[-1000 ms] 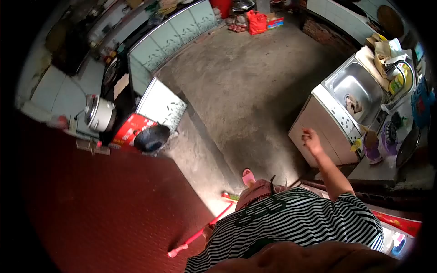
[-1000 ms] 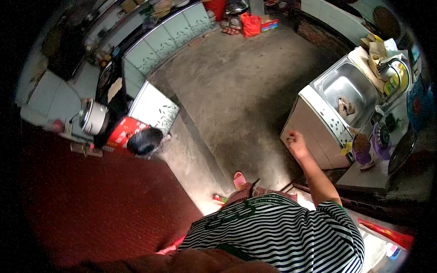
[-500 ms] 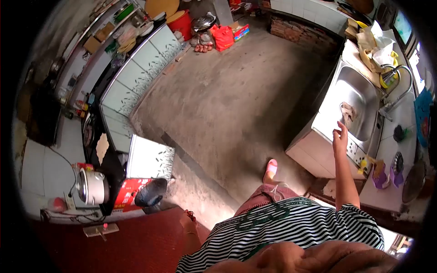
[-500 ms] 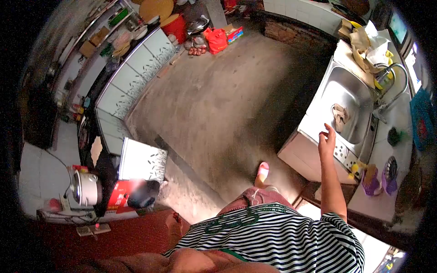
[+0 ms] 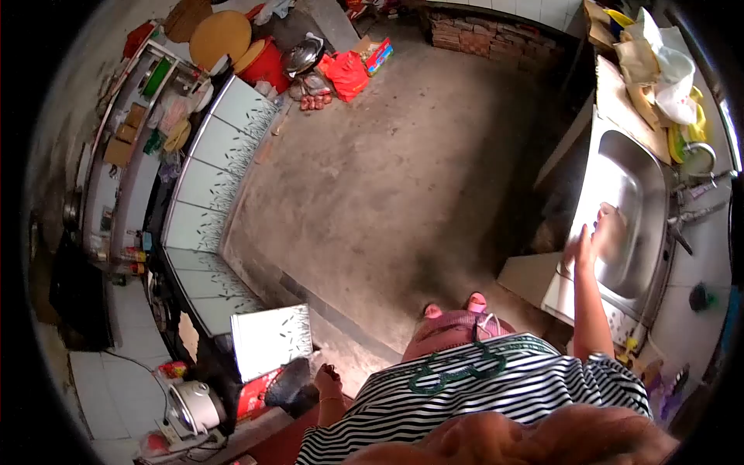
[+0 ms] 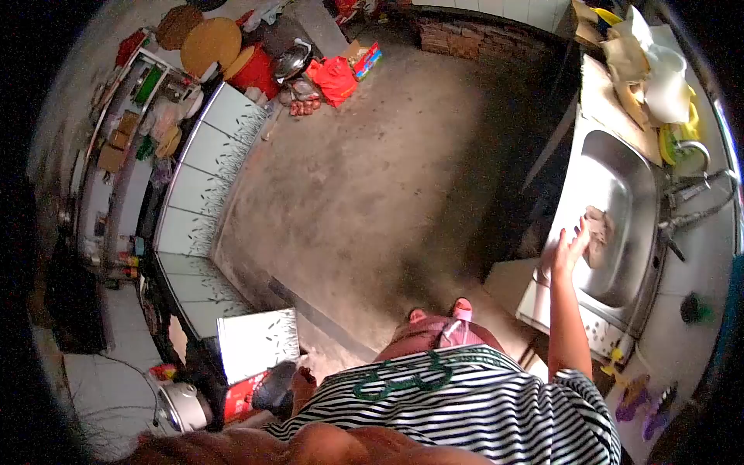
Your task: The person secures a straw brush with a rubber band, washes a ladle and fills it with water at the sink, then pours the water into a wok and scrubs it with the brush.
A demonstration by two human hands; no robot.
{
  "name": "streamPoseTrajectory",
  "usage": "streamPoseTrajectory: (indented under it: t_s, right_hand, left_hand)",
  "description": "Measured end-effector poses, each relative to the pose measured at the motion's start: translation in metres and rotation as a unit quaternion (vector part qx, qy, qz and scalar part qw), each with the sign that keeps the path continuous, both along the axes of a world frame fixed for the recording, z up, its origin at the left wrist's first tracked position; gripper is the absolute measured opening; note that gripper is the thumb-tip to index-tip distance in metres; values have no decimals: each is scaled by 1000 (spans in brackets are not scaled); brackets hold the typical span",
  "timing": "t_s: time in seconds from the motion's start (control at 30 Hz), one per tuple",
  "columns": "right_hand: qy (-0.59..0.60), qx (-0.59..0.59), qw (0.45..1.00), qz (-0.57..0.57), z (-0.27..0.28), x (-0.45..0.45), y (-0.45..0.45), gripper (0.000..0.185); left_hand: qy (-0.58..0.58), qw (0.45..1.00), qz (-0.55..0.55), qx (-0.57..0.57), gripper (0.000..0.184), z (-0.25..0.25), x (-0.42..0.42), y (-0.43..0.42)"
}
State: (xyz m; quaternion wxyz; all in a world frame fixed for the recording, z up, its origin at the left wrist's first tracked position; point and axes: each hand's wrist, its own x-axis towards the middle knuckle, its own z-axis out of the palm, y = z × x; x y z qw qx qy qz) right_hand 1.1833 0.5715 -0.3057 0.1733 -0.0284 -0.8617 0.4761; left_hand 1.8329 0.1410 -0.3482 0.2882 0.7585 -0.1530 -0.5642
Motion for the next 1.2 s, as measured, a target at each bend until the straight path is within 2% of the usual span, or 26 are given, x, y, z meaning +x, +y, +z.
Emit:
streamPoseTrajectory:
  t_s: [0.07,0.13,0.17,0.2,0.23,0.27,0.3,0.33,0.37,0.4,0.5,0.57,0.67,0.73,0.77,0.83,0.9,0.97,1.0,1.03,1.07,1.1,1.13,1.2]
  right_hand:
    - [-41,-8,999,-22,-16,0,-8,51]
    - [-90,-138,984,-66,-5,4,-14,50]
    - [-106,-207,969,-87,-6,-1,-24,49]
    - [-107,-188,972,-93,-17,-7,-18,47]
    - [-103,-139,980,-102,-15,1,-23,46]
    - [-100,-92,984,-113,-7,10,-35,46]
    - [-83,-46,988,-123,4,1,-42,46]
    - [-93,39,985,-137,-10,-1,-33,41]
    - [-85,42,983,-157,-10,-2,-37,41]
    - [-95,54,979,-172,-7,0,-41,41]
    - [-95,42,971,-213,6,-3,-52,42]
    - [-131,26,961,-240,4,0,-50,46]
    - [-111,2,958,-264,-1,4,-46,46]
    - [-96,-51,951,-290,4,2,-50,47]
    - [-141,-81,941,-298,32,-2,-59,40]
    - [-153,-143,932,-297,39,-1,-54,40]
    - [-134,-243,909,-312,25,-7,-36,40]
    - [-89,-155,928,-327,52,-23,-11,38]
    - [2,2,945,-327,41,-35,24,35]
    - [26,10,929,-370,65,-49,46,33]
    - [79,64,912,-396,79,-63,75,33]
    - [82,96,898,-423,90,-75,106,35]
    - [111,189,866,-449,98,-86,135,39]
    - [28,261,835,-483,119,-104,186,45]
  left_hand:
    - [8,999,-16,-32,21,12,-55,-40]
    - [-12,972,-192,-135,19,-14,-63,-87]
    - [29,998,-3,-54,20,3,-114,-105]
    - [40,998,-37,-40,20,2,-136,-126]
    - [96,990,-92,-50,19,-76,-90,-176]
    - [2,953,-280,-116,18,-79,-86,-210]
    - [-3,952,-285,-109,18,-67,-133,-231]
    - [13,973,-224,-62,19,-52,-181,-251]
    - [18,988,-150,-21,19,-35,-232,-272]
    - [23,988,-154,-20,19,-20,-277,-292]
    - [119,943,-306,-50,18,15,-418,-346]
    - [97,940,-318,-75,13,28,-525,-361]
    - [156,904,-387,-89,12,62,-664,-310]
    - [206,873,-441,-26,15,76,-740,-257]
    - [228,853,-468,9,17,79,-775,-225]
    - [263,805,-527,74,18,81,-833,-155]
    - [277,736,-606,119,18,92,-875,-73]
    - [282,645,-688,174,19,110,-905,8]
    - [302,594,-709,232,20,115,-920,46]
    - [280,558,-753,206,21,125,-931,90]
    - [284,507,-781,227,23,138,-937,132]
    - [279,474,-800,240,23,146,-943,171]
    - [296,422,-817,260,21,151,-948,204]
    - [283,372,-843,267,18,151,-956,268]
